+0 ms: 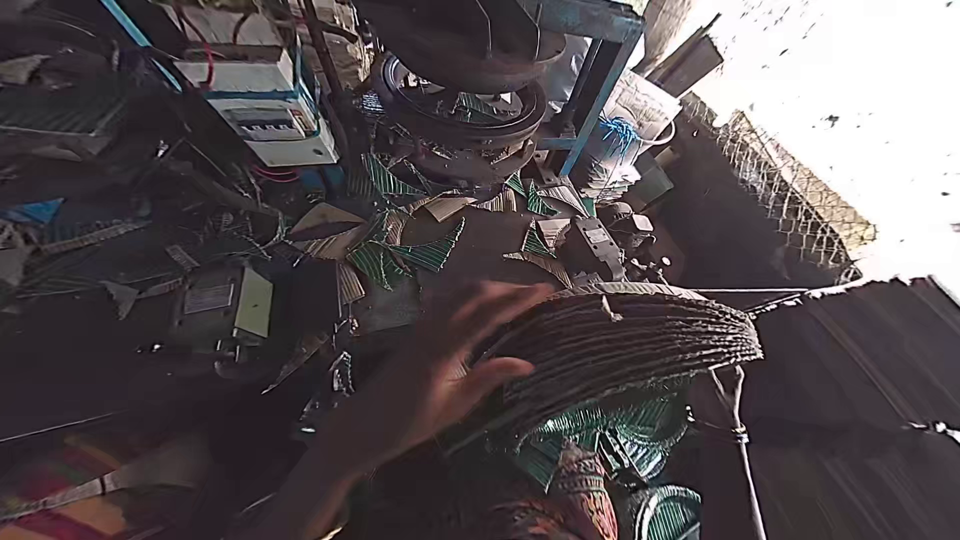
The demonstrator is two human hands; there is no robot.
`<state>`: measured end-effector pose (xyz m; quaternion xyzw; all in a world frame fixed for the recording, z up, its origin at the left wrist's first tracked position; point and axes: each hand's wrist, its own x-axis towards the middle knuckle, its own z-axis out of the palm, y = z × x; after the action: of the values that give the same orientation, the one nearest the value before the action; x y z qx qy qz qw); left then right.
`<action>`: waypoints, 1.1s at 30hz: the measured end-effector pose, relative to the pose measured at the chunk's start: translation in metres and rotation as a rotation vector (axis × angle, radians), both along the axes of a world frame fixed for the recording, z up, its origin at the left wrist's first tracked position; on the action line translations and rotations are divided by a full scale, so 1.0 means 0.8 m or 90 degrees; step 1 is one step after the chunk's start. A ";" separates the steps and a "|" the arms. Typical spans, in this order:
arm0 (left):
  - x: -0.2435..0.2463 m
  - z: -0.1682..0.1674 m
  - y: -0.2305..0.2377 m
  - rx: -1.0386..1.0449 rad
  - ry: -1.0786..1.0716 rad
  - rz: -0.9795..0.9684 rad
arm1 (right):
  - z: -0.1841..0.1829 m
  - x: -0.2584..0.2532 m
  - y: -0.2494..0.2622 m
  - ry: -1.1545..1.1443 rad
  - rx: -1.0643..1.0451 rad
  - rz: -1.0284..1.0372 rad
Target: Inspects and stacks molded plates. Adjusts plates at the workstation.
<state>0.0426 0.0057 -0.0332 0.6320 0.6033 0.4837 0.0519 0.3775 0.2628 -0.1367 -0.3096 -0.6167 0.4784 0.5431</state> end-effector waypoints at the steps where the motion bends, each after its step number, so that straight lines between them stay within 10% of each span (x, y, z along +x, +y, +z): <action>1: 0.020 0.015 0.028 0.046 -0.010 -0.058 | -0.011 0.004 0.007 0.000 0.044 0.025; 5: 0.049 0.008 0.088 0.136 -0.004 -0.092 | -0.019 0.021 0.009 -0.037 0.060 0.006; 10: -0.050 -0.055 0.018 -0.072 0.051 0.130 | -0.050 0.063 0.010 -0.035 -0.003 -0.052; 20: 0.044 0.005 0.098 0.157 -0.059 -0.014 | -0.028 0.031 0.007 0.001 0.009 -0.003; 27: -0.150 -0.102 -0.074 -0.319 0.112 0.421 | -0.033 0.054 -0.007 -0.106 -0.163 -0.192; 33: 0.009 -0.034 -0.021 -0.205 -0.074 -0.029 | -0.006 0.015 -0.015 -0.093 -0.231 -0.203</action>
<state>0.0497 -0.0111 -0.0603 0.5999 0.6545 0.4153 0.1983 0.3896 0.2504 -0.1412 -0.5290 -0.5019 0.4657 0.5014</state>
